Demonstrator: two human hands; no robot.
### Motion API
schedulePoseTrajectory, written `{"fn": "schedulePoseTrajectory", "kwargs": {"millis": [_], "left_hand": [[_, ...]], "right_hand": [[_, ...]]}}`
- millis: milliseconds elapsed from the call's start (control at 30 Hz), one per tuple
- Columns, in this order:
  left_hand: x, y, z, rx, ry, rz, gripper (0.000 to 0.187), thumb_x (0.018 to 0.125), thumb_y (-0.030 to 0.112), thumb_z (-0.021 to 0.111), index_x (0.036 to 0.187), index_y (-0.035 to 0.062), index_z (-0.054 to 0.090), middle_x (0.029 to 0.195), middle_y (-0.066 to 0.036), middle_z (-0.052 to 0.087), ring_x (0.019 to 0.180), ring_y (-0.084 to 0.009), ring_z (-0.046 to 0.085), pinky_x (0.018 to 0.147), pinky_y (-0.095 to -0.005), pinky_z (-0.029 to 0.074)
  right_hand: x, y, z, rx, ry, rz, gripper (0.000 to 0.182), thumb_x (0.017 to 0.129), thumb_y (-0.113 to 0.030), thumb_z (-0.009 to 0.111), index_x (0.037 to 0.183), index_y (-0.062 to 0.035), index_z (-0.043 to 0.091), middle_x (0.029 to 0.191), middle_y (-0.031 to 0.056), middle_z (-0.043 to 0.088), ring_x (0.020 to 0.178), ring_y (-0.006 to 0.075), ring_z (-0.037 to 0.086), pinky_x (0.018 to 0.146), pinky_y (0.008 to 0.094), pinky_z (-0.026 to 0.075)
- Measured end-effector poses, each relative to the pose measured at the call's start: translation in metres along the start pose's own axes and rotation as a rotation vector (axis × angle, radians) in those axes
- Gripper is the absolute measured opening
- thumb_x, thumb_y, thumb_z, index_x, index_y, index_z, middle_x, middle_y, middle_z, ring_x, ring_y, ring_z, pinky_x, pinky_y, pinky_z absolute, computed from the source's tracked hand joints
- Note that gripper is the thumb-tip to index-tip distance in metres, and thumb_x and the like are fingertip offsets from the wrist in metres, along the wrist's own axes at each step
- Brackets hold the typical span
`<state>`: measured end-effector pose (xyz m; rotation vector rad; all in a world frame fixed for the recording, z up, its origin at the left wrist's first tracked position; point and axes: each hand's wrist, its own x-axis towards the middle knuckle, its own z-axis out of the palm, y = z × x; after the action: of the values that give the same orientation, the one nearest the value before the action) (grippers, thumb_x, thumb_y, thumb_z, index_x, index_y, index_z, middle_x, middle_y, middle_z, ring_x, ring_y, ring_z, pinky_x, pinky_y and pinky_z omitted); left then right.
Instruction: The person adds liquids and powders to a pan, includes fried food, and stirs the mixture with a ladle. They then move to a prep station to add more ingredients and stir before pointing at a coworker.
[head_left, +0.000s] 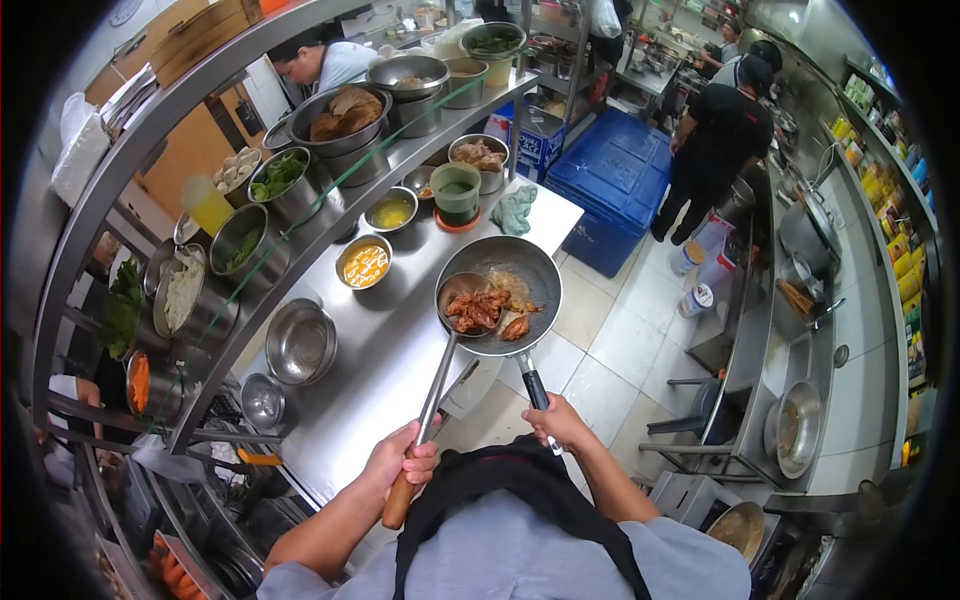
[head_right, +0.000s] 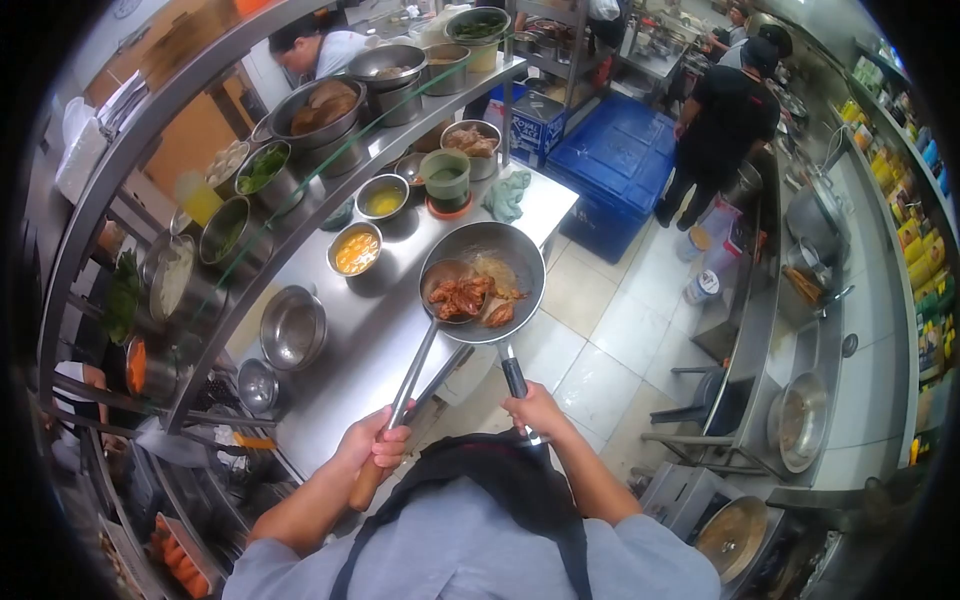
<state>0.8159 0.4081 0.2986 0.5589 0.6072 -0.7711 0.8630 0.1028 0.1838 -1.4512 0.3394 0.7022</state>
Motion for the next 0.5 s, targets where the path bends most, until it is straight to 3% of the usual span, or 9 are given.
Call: {"fn": "schedulePoseTrajectory", "kwargs": {"millis": [267,433,500], "left_hand": [[0.012,-0.008,-0.006,-0.263,-0.229,-0.046,0.041,0.104,0.029,0.045,0.141,0.0117,0.042,0.073,0.0,0.042,0.045,-0.0048,0.037,0.038,-0.0215,0.036],[0.026,-0.02,-0.002,-0.305,-0.272,-0.072,0.038,0.105,0.029,0.042,0.139,0.0114,0.044,0.072,0.0,0.042,0.046,-0.006,0.036,0.039,-0.0223,0.036],[0.021,-0.026,0.01,0.128,-0.071,0.099,0.036,0.106,0.031,0.04,0.136,0.0118,0.045,0.073,-0.001,0.042,0.047,-0.0063,0.035,0.041,-0.0217,0.035]], "right_hand": [[-0.005,-0.011,-0.013,0.019,-0.045,-0.016,0.021,0.084,-0.008,0.07,0.084,-0.0063,0.049,0.058,0.0005,0.049,0.042,0.0095,0.047,0.036,0.0266,0.04],[-0.007,-0.021,-0.022,-0.005,-0.094,-0.03,0.021,0.085,-0.008,0.069,0.084,-0.0065,0.048,0.057,0.0004,0.049,0.042,0.0099,0.047,0.037,0.027,0.04],[-0.005,-0.022,-0.027,-0.013,-0.11,-0.034,0.022,0.085,-0.008,0.069,0.083,-0.0068,0.047,0.057,0.0004,0.049,0.042,0.0099,0.047,0.037,0.0271,0.04]]}}
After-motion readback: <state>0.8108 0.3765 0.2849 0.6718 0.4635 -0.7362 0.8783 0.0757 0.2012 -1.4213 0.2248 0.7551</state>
